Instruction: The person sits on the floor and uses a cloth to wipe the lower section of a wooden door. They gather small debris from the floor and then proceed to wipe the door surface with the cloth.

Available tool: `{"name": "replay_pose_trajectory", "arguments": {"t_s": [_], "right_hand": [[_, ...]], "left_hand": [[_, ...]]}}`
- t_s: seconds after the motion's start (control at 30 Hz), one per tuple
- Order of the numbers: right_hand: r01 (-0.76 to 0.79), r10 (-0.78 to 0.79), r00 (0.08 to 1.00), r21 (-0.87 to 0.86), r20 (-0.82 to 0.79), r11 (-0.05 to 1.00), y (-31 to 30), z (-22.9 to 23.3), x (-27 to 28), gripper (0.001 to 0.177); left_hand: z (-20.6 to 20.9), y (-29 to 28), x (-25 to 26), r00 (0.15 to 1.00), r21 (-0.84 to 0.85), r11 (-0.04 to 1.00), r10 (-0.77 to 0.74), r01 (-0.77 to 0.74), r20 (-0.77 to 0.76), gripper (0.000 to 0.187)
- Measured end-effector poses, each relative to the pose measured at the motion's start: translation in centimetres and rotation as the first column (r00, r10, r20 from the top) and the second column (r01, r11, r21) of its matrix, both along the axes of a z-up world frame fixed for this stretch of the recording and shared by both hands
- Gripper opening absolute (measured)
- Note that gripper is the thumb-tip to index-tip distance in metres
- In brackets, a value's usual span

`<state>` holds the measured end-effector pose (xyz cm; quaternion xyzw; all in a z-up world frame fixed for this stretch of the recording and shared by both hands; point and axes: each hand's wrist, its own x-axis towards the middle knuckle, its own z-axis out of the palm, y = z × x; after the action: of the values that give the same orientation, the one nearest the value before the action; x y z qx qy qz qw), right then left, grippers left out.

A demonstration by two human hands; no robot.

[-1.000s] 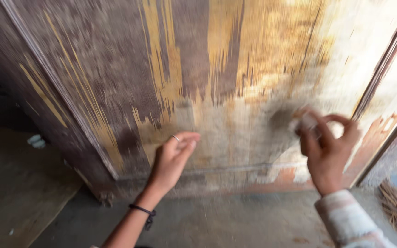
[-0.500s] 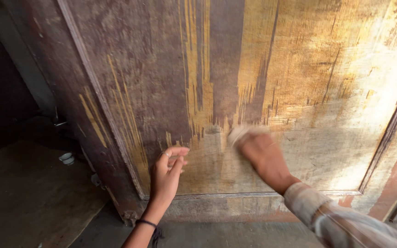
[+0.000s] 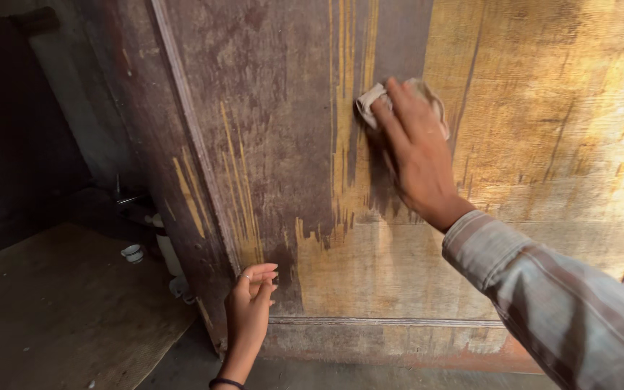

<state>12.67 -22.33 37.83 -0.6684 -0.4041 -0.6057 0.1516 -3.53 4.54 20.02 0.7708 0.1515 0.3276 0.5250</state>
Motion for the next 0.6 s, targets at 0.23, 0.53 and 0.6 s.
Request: {"name": "replay_pose_trajectory", "arguments": {"t_s": [0.23,0.53,0.6], "right_hand": [[0.063,-0.045,0.998,-0.563,0.045,0.824,1.5,-10.9,0.2,0.075],[-0.035,0.068,0.998,-0.724,0.016,0.689,-0.8,-12.8,1.3,0.065],[-0.043,0.062,0.998,-0.699,0.002,0.714,-0.7,-12.0,0.9,0.060]], "left_hand": [[-4.2,0.9,2.4,0.992,0.019,0.992,0.126,-0.126,0.003,0.030],[-2.9,-0.3,6.0,0.890,0.163,0.895,0.362,-0.415,0.275,0.044],[-2.6,-1.1,6.2,0.842,0.173,0.844,0.444,-0.508,0.308,0.043]]}}
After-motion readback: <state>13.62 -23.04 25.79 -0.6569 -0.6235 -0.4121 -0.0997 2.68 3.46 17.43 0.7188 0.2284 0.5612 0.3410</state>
